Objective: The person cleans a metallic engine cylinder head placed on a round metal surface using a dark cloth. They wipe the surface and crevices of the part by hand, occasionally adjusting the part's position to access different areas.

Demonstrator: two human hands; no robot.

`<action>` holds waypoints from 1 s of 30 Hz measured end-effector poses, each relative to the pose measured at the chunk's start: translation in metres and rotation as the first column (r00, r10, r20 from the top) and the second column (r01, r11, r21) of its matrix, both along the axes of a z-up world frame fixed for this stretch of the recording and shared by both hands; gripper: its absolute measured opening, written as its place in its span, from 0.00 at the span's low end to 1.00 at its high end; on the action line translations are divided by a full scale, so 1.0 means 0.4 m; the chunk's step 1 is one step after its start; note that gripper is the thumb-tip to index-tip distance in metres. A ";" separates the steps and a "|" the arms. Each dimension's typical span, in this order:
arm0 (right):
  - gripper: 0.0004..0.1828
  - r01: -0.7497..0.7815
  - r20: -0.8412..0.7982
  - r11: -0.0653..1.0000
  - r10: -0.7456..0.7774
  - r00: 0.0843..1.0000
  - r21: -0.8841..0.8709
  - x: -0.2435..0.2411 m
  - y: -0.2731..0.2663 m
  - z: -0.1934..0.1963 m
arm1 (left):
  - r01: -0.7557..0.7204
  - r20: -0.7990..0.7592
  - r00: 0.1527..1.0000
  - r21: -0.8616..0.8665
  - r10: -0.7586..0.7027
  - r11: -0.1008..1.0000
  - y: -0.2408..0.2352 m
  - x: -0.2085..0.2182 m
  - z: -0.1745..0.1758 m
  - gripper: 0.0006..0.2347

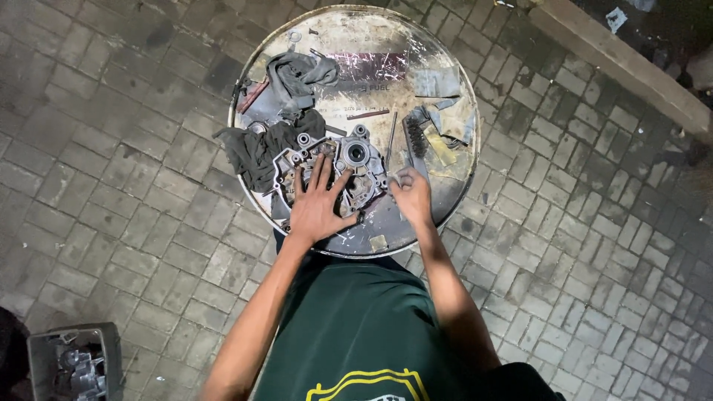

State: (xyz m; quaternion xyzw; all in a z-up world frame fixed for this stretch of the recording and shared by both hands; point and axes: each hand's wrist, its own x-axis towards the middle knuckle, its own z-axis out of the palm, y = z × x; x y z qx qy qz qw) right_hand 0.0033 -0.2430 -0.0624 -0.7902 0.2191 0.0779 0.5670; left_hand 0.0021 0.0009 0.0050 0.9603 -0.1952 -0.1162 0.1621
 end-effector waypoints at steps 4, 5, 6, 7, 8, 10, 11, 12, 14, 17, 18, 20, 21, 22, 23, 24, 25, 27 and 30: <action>0.12 0.020 -0.038 0.994 -0.016 0.999 0.104 0.004 -0.005 0.014 | -0.002 -0.004 1.000 -0.010 0.002 1.000 -0.002 0.000 0.000 0.37; 0.12 0.019 -0.044 0.989 -0.013 0.999 0.147 -0.005 -0.006 0.018 | -0.004 0.012 1.000 -0.015 0.004 1.000 -0.002 -0.001 -0.001 0.38; 0.13 0.022 -0.049 0.981 -0.012 0.999 0.191 -0.014 -0.006 0.022 | -0.003 0.029 1.000 -0.020 0.004 1.000 -0.001 0.000 -0.002 0.38; 0.13 0.025 -0.052 0.981 -0.015 0.999 0.193 -0.025 -0.002 0.030 | 0.000 0.027 1.000 -0.018 0.001 1.000 0.001 -0.005 -0.003 0.38; 0.12 0.033 -0.051 0.979 -0.023 0.998 0.201 -0.026 0.001 0.038 | -0.001 0.027 1.000 -0.023 0.001 1.000 0.002 -0.004 -0.004 0.38; 0.11 0.044 -0.053 0.977 -0.034 0.998 0.208 -0.016 0.005 0.050 | 0.001 0.025 1.000 -0.029 0.000 1.000 0.004 -0.002 -0.004 0.38; 0.12 0.037 -0.054 0.977 -0.026 0.998 0.209 -0.004 0.006 0.052 | 0.000 0.033 0.999 -0.021 0.000 1.000 0.003 -0.002 -0.005 0.38; 0.12 0.033 -0.057 0.977 -0.022 0.998 0.210 0.004 0.005 0.054 | 0.003 0.040 0.999 -0.013 -0.002 1.000 0.002 -0.004 -0.005 0.39; 0.14 0.031 -0.060 0.975 -0.018 0.998 0.221 0.015 -0.003 0.030 | 0.007 0.012 1.000 -0.012 -0.006 1.000 0.004 -0.003 0.006 0.39; 0.16 0.035 -0.069 0.971 -0.019 0.997 0.235 -0.007 0.006 0.074 | 0.015 -0.021 1.000 -0.008 -0.015 1.000 0.000 -0.003 0.012 0.39; 0.16 0.030 -0.072 0.970 -0.013 0.997 0.242 -0.011 0.019 0.102 | 0.009 -0.023 1.000 -0.003 -0.009 1.000 0.004 0.002 0.014 0.39; 0.16 0.046 -0.079 0.968 -0.028 0.996 0.246 -0.009 0.013 0.096 | 0.001 -0.037 0.999 -0.005 -0.001 1.000 -0.001 0.004 0.028 0.39; 0.15 0.059 -0.092 0.967 -0.038 0.995 0.247 -0.007 0.012 0.091 | -0.012 -0.057 0.998 -0.008 0.012 1.000 -0.002 0.005 0.034 0.39; 0.15 0.062 -0.092 0.967 -0.040 0.995 0.249 0.000 0.015 0.084 | -0.010 -0.058 0.998 -0.007 0.009 1.000 0.002 0.008 0.034 0.39; 0.15 0.046 -0.089 0.969 -0.025 0.996 0.242 0.007 0.017 0.076 | -0.003 -0.051 0.999 0.004 0.003 1.000 0.005 0.011 0.032 0.39; 0.15 0.033 -0.094 0.972 -0.012 0.995 0.231 0.002 0.014 0.067 | 0.004 -0.052 0.999 0.011 -0.004 1.000 0.003 0.003 0.028 0.38; 0.15 0.038 -0.103 0.973 -0.015 0.995 0.229 0.000 0.018 0.074 | 0.007 -0.061 0.998 0.009 -0.007 1.000 0.001 -0.002 0.028 0.38; 0.16 0.063 -0.086 0.961 -0.041 0.995 0.269 0.008 0.032 0.088 | 0.002 -0.027 1.000 -0.011 -0.002 1.000 0.002 0.004 0.031 0.38; 0.15 0.068 -0.111 0.969 -0.043 0.993 0.237 -0.017 0.037 0.115 | 0.004 -0.012 1.000 -0.011 -0.004 1.000 0.003 0.001 0.025 0.38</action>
